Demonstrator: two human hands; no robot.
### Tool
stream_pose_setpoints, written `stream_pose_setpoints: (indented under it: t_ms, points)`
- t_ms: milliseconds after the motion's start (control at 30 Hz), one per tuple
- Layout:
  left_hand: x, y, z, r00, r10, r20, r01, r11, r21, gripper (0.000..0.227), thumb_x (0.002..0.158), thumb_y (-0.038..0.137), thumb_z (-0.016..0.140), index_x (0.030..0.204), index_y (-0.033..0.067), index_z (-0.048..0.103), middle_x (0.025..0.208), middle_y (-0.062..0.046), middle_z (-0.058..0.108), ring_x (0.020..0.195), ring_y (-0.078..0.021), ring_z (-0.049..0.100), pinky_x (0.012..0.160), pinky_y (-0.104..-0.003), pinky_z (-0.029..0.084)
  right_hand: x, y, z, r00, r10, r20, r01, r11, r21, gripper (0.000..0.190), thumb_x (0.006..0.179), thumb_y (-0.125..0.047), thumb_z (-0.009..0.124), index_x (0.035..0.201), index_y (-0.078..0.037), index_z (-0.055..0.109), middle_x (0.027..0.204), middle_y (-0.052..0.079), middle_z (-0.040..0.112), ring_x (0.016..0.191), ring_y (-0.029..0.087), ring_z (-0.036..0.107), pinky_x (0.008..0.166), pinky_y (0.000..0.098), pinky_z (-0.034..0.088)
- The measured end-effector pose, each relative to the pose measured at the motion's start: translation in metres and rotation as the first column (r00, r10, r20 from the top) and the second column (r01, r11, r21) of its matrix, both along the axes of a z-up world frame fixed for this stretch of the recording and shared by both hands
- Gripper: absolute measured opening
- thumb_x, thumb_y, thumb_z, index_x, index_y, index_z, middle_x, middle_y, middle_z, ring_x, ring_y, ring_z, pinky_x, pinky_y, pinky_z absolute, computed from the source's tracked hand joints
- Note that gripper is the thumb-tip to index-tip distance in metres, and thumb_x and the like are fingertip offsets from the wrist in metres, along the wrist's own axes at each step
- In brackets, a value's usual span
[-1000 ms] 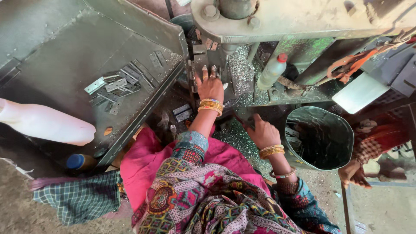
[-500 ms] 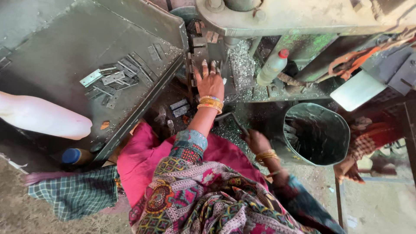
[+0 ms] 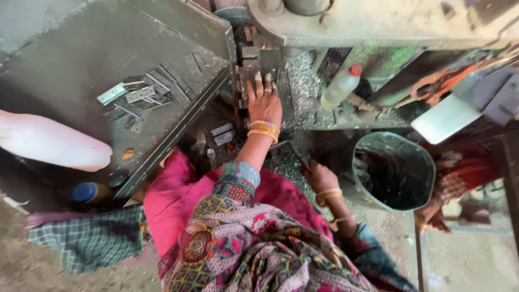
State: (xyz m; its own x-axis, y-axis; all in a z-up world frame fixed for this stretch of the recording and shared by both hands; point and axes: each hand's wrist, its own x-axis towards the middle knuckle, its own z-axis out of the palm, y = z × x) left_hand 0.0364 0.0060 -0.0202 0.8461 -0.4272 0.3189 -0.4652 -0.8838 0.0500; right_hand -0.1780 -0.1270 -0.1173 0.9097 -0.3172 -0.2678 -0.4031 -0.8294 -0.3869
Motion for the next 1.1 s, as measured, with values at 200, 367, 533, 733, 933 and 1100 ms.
stream_pose_setpoints:
  t_ms: [200, 367, 533, 733, 933, 1100]
  points:
    - [-0.008, 0.007, -0.006, 0.997, 0.054, -0.06, -0.047, 0.992, 0.113, 0.045, 0.1, 0.019, 0.043, 0.138, 0.0063, 0.063, 0.16, -0.009, 0.043, 0.155, -0.0338, 0.022, 0.124, -0.057, 0.003, -0.012, -0.016, -0.022, 0.999, -0.019, 0.031, 0.018, 0.999, 0.032, 0.044, 0.09, -0.054, 0.064, 0.102, -0.012, 0.067, 0.089, 0.021, 0.073, 0.087, 0.046, 0.069, 0.075, 0.0577, 0.053]
    - [-0.003, 0.006, 0.003, 0.994, 0.047, -0.097, -0.044, 0.998, 0.038, 0.043, 0.101, 0.017, 0.042, 0.138, 0.0087, 0.063, 0.165, -0.006, 0.037, 0.157, -0.0338, 0.014, 0.124, -0.059, 0.0, -0.016, -0.006, -0.044, 0.996, -0.02, 0.087, 0.013, 0.996, 0.087, 0.038, 0.09, -0.047, 0.066, 0.101, -0.01, 0.068, 0.091, 0.023, 0.072, 0.089, 0.048, 0.067, 0.075, 0.0582, 0.052]
    - [0.003, 0.002, 0.007, 0.995, 0.077, -0.061, -0.076, 0.997, 0.018, 0.05, 0.093, 0.014, 0.044, 0.14, 0.012, 0.061, 0.163, -0.007, 0.034, 0.155, -0.0325, 0.009, 0.123, -0.058, -0.001, -0.011, -0.024, -0.031, 1.0, 0.007, 0.024, -0.007, 1.0, 0.012, 0.042, 0.091, -0.051, 0.067, 0.102, -0.01, 0.068, 0.09, 0.024, 0.073, 0.089, 0.046, 0.069, 0.077, 0.0564, 0.053]
    - [0.006, -0.005, 0.004, 0.997, 0.066, 0.032, -0.062, 0.993, -0.1, 0.041, 0.099, 0.016, 0.047, 0.134, 0.0088, 0.068, 0.161, -0.013, 0.04, 0.155, -0.0359, 0.017, 0.123, -0.061, 0.006, -0.029, -0.01, -0.054, 0.993, -0.017, 0.113, 0.009, 0.998, 0.067, 0.037, 0.089, -0.043, 0.068, 0.103, -0.009, 0.067, 0.09, 0.023, 0.072, 0.088, 0.047, 0.068, 0.074, 0.0571, 0.052]
    - [0.01, 0.005, 0.001, 0.983, 0.073, -0.169, -0.098, 0.984, -0.146, 0.031, 0.101, 0.019, 0.049, 0.123, 0.01, 0.07, 0.162, -0.009, 0.044, 0.157, -0.0301, 0.026, 0.126, -0.06, 0.008, -0.017, 0.0, 0.0, 0.998, 0.001, 0.06, 0.0, 1.0, -0.016, 0.041, 0.092, -0.048, 0.069, 0.107, -0.011, 0.065, 0.085, 0.022, 0.071, 0.084, 0.045, 0.069, 0.072, 0.0575, 0.053]
    - [0.022, 0.025, 0.005, 0.967, 0.253, -0.022, -0.24, 0.884, -0.401, 0.033, 0.095, 0.024, 0.058, 0.123, 0.0095, 0.067, 0.139, -0.013, 0.06, 0.134, -0.0322, 0.048, 0.114, -0.058, 0.028, -0.018, 0.012, 0.112, 0.869, 0.125, 0.478, 0.043, 0.944, -0.326, 0.036, 0.089, -0.037, 0.067, 0.115, -0.013, 0.066, 0.09, 0.014, 0.074, 0.073, 0.038, 0.071, 0.057, 0.0489, 0.053]
